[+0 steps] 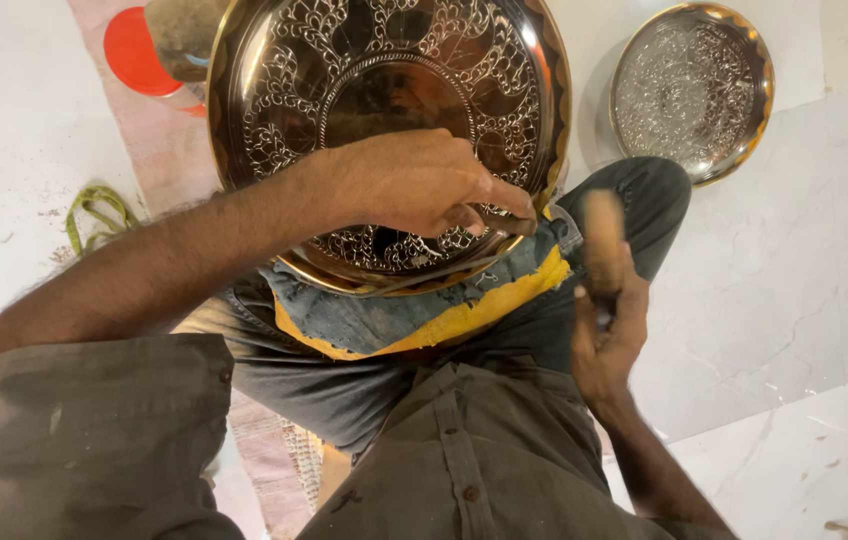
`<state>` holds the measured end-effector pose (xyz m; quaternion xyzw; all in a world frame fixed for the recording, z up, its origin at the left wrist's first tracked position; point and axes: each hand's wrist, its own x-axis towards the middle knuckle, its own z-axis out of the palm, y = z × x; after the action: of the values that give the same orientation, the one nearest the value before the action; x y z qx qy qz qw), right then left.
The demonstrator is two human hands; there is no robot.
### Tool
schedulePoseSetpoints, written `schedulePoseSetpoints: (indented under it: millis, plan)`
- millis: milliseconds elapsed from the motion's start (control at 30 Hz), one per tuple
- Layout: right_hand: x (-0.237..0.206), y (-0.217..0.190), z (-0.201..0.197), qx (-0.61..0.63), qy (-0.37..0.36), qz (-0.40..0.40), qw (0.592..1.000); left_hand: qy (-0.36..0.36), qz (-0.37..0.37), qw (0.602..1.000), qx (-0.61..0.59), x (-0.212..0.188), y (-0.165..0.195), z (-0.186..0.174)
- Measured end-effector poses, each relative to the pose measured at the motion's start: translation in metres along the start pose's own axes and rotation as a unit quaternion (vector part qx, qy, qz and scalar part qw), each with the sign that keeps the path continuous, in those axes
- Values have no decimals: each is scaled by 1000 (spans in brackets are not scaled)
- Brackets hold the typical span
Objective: The person sits cross-legged and uses a chisel and wooden mallet to engrave a decorative pattern into a large metal plate. They repeatedly strike the chisel along the plate's surface to create intricate designs.
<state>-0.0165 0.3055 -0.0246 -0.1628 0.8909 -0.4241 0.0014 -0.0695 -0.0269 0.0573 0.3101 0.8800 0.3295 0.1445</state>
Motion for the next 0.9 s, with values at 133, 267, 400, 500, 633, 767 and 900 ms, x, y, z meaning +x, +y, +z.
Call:
schedulePoseSetpoints:
  millis: [133, 267, 400, 500, 633, 767, 900]
  plan:
    - [11, -5, -3, 143, -29, 63, 987, 55, -54, 995, -63, -17, -4, -2]
    - [37, -21, -20, 82, -82, -11, 993, 252, -28, 948, -190, -42, -7, 15]
    - [73, -51, -38, -63, -113, -54, 990, 327, -107, 915, -210, -57, -9, 48]
    - [105, -75, -44, -137, -164, -138, 967, 373, -139, 899, -181, -60, -8, 69]
    - [135, -92, -38, -287, -211, -265, 896, 418, -146, 883, -157, -59, -2, 82]
    - [151, -91, -31, -300, -208, -312, 877, 449, -153, 869, -141, -58, 5, 84]
    - [159, -92, -35, -277, -170, -346, 880, 466, -134, 863, -140, -57, 8, 84]
